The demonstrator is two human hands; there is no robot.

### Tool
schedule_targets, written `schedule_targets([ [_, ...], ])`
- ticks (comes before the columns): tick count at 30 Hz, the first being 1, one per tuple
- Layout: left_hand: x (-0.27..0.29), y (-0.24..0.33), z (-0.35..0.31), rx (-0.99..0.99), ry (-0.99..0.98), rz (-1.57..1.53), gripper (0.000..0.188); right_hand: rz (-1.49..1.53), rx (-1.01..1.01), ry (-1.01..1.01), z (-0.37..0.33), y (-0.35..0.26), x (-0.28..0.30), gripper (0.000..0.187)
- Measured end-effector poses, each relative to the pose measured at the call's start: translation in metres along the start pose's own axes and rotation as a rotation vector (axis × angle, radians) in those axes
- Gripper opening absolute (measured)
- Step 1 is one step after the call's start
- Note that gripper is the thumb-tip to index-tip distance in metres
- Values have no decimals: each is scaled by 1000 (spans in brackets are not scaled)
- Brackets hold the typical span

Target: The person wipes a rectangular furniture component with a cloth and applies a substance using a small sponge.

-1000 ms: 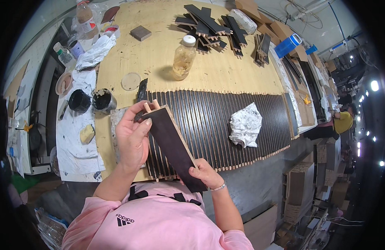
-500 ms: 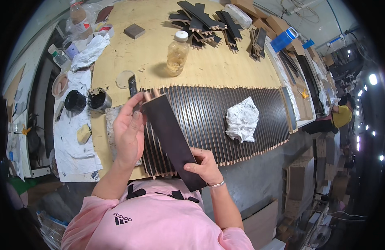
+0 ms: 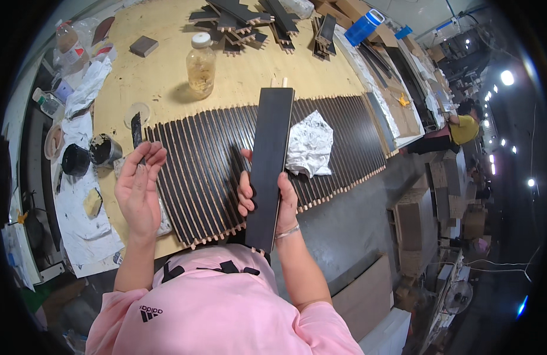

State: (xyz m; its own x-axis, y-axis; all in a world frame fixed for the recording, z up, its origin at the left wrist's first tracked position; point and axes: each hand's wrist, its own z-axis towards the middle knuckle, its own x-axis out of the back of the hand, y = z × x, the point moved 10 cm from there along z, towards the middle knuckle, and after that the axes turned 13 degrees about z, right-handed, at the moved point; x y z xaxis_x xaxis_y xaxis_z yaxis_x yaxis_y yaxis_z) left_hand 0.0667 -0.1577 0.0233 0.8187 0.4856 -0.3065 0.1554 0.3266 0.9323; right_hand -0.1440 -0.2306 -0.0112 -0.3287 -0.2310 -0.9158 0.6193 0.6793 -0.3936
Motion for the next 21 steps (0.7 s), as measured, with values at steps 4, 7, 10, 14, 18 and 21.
schedule_targets([
  [4, 1, 0, -2, 6, 6, 21, 41, 85, 28, 3, 7, -7, 6, 82],
  [7, 1, -1, -4, 1, -19, 42, 39, 125, 35, -35, 14, -16, 7, 82],
  [10, -1, -4, -6, -3, -50, 58, 38, 146, 51, -35, 22, -22, 7, 81],
  [14, -3, -7, -15, 15, -70, 90, 34, 183, 73, -69, 24, -24, 2, 78],
  [18, -9, -10, -23, 43, -141, 185, 29, 190, 127, -9, 26, -26, 5, 76],
  [21, -12, -9, -31, 48, -194, 321, 27, 214, 140, 25, 28, -29, 14, 72],
])
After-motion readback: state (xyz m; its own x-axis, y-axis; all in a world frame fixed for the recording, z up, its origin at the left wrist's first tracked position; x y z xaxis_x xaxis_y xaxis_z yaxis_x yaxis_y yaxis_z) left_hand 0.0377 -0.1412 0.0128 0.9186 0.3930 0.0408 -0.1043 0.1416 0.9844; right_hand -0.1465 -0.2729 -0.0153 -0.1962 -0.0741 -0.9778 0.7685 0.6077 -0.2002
